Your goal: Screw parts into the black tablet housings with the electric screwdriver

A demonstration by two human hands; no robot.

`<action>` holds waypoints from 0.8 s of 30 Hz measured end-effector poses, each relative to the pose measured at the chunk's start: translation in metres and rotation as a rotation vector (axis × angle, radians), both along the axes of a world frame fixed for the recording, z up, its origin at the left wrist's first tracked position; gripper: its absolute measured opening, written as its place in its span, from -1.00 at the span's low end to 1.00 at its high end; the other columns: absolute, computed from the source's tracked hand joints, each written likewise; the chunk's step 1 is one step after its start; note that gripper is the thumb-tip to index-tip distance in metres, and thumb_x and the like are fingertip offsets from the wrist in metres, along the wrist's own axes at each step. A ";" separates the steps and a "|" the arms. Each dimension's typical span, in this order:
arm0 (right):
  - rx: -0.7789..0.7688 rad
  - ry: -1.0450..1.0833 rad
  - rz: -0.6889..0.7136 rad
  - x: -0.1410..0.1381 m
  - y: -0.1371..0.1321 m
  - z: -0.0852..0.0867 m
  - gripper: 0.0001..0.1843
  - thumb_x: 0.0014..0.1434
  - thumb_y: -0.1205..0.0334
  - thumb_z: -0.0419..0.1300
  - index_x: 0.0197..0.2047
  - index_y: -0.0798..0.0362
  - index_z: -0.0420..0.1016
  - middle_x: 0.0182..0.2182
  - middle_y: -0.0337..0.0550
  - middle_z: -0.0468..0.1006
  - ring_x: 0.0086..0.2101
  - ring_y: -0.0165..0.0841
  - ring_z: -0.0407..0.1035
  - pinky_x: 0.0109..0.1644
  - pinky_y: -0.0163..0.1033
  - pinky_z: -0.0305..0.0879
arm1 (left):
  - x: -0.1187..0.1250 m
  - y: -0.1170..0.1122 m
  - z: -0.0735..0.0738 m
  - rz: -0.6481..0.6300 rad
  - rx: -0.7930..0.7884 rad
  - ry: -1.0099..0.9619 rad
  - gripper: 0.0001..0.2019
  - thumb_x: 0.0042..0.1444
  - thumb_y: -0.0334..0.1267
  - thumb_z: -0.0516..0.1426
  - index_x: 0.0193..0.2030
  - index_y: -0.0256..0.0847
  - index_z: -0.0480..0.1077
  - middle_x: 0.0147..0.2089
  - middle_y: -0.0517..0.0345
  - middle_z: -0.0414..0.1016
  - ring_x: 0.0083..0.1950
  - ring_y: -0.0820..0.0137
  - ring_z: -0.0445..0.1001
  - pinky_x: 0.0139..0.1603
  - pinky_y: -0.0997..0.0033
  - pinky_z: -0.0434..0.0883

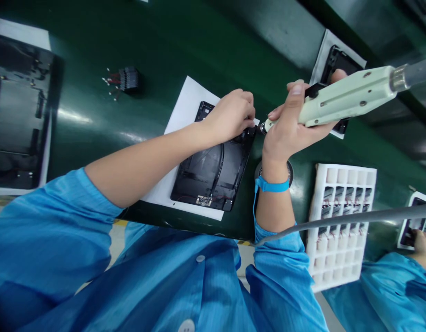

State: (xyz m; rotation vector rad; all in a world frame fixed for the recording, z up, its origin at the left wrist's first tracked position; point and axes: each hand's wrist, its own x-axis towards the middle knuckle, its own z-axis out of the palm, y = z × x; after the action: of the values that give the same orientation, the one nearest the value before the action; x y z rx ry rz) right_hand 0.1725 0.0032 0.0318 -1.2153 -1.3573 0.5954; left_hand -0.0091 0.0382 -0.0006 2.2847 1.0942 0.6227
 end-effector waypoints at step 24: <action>0.260 0.333 -0.260 -0.031 -0.017 0.025 -0.52 0.25 0.13 0.58 0.17 -0.06 0.59 -0.24 -0.27 0.72 -0.55 -0.46 0.42 -0.45 -0.25 0.48 | -0.168 -0.130 0.038 0.424 -0.216 -0.045 -0.55 0.36 -0.25 0.40 0.36 -0.20 0.63 0.39 -0.18 0.63 0.33 0.05 0.65 0.31 0.04 0.63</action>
State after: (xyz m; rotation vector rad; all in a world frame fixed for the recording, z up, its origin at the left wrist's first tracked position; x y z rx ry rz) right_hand 0.1419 -0.0135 0.0565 -1.0083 -0.9455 0.4003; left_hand -0.1767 -0.0922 0.0375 1.8587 1.5594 0.6730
